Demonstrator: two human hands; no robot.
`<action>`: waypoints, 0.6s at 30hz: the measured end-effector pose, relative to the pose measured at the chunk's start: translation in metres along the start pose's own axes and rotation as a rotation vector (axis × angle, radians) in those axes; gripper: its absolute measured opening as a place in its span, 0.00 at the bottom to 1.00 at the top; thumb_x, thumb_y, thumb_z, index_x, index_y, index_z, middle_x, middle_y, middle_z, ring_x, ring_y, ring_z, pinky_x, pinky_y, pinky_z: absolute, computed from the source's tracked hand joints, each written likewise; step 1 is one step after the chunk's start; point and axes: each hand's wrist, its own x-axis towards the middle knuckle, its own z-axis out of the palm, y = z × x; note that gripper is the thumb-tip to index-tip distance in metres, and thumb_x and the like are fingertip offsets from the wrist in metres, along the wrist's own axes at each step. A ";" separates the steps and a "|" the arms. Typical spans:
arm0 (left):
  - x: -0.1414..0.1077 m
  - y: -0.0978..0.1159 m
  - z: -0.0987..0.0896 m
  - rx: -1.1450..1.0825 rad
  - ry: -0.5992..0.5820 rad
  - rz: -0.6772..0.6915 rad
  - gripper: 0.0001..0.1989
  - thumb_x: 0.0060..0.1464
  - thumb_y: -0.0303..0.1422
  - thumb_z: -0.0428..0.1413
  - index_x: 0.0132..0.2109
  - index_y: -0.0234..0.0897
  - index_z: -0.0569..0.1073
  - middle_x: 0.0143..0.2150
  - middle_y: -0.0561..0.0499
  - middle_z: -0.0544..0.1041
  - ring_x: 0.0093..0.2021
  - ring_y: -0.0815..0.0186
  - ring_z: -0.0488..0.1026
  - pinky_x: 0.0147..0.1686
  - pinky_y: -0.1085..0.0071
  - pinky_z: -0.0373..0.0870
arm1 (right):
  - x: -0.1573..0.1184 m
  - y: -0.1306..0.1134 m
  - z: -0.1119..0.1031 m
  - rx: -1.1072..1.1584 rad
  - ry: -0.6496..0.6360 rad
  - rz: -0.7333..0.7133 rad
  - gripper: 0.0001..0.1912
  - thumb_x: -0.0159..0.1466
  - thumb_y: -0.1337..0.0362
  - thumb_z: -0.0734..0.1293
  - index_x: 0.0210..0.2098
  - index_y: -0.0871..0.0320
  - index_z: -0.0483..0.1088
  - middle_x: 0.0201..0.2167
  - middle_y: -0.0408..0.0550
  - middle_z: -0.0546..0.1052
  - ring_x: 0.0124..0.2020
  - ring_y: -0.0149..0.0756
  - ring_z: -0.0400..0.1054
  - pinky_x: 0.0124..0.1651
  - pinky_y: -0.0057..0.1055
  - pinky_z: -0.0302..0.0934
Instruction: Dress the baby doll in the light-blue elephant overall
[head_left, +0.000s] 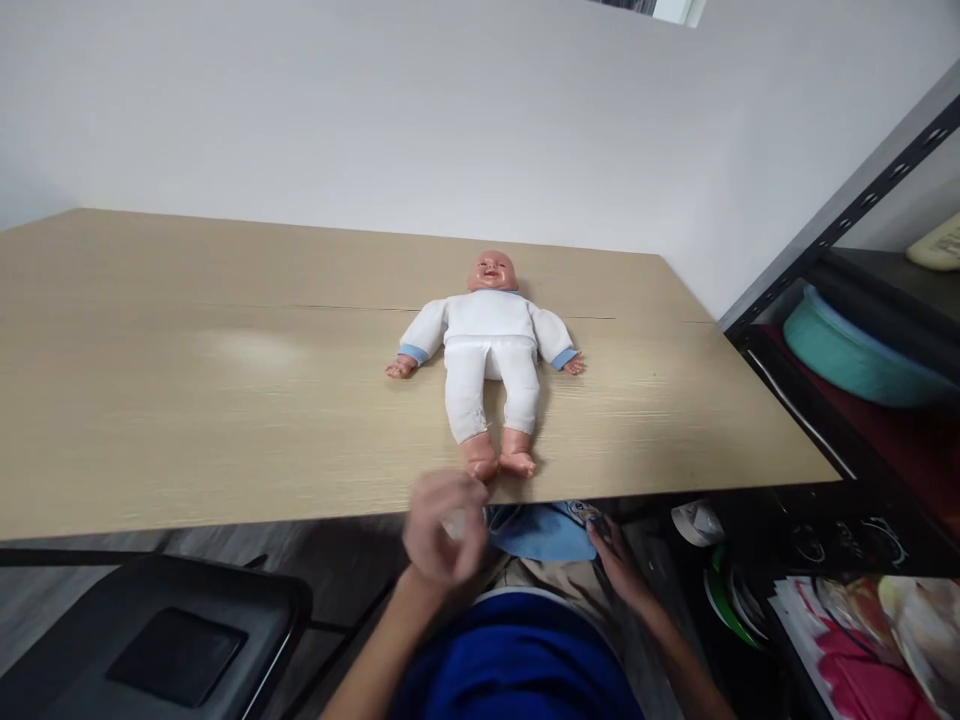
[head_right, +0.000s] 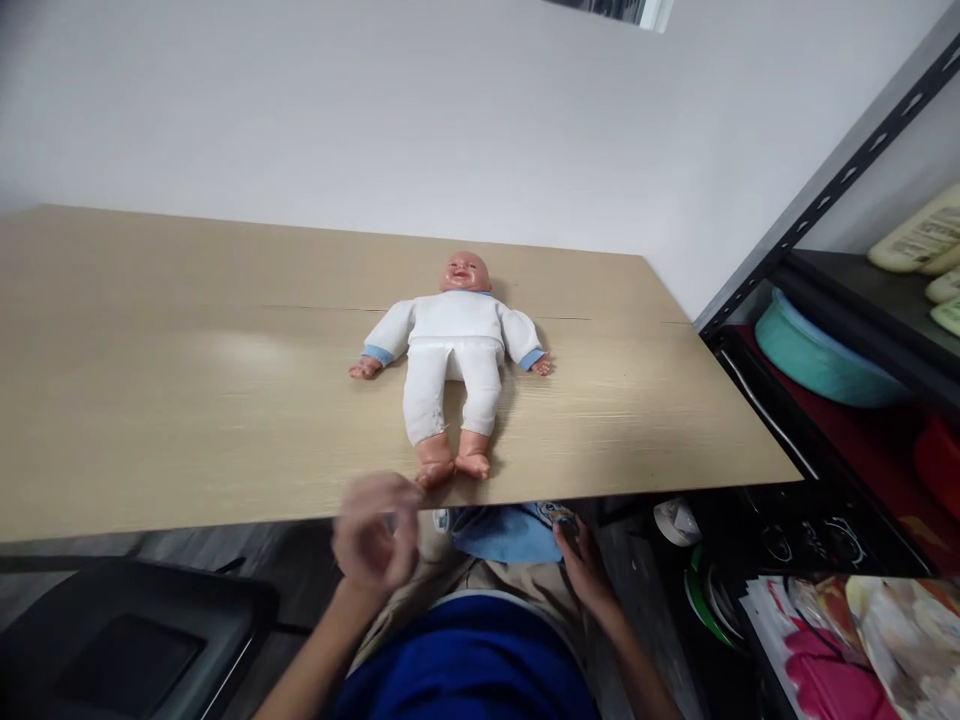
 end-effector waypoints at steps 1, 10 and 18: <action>-0.025 0.006 0.006 -0.035 -0.223 0.154 0.08 0.68 0.33 0.59 0.52 0.49 0.78 0.41 0.48 0.83 0.40 0.54 0.82 0.44 0.53 0.81 | 0.003 0.004 0.004 0.031 -0.042 0.019 0.34 0.71 0.27 0.66 0.48 0.51 0.81 0.41 0.52 0.87 0.46 0.55 0.87 0.43 0.49 0.83; -0.101 -0.025 0.023 0.393 -0.776 -0.528 0.23 0.69 0.45 0.59 0.64 0.41 0.82 0.65 0.33 0.82 0.66 0.31 0.77 0.65 0.33 0.77 | 0.011 -0.013 0.018 0.181 -0.117 0.075 0.28 0.68 0.29 0.69 0.44 0.46 0.80 0.42 0.55 0.88 0.47 0.66 0.87 0.56 0.68 0.82; -0.060 0.014 0.007 -0.130 -0.791 -0.799 0.18 0.73 0.46 0.56 0.59 0.42 0.77 0.58 0.38 0.86 0.58 0.42 0.82 0.62 0.43 0.78 | -0.001 -0.083 -0.001 0.262 -0.161 -0.094 0.16 0.66 0.37 0.73 0.44 0.37 0.77 0.39 0.46 0.86 0.44 0.66 0.85 0.49 0.63 0.83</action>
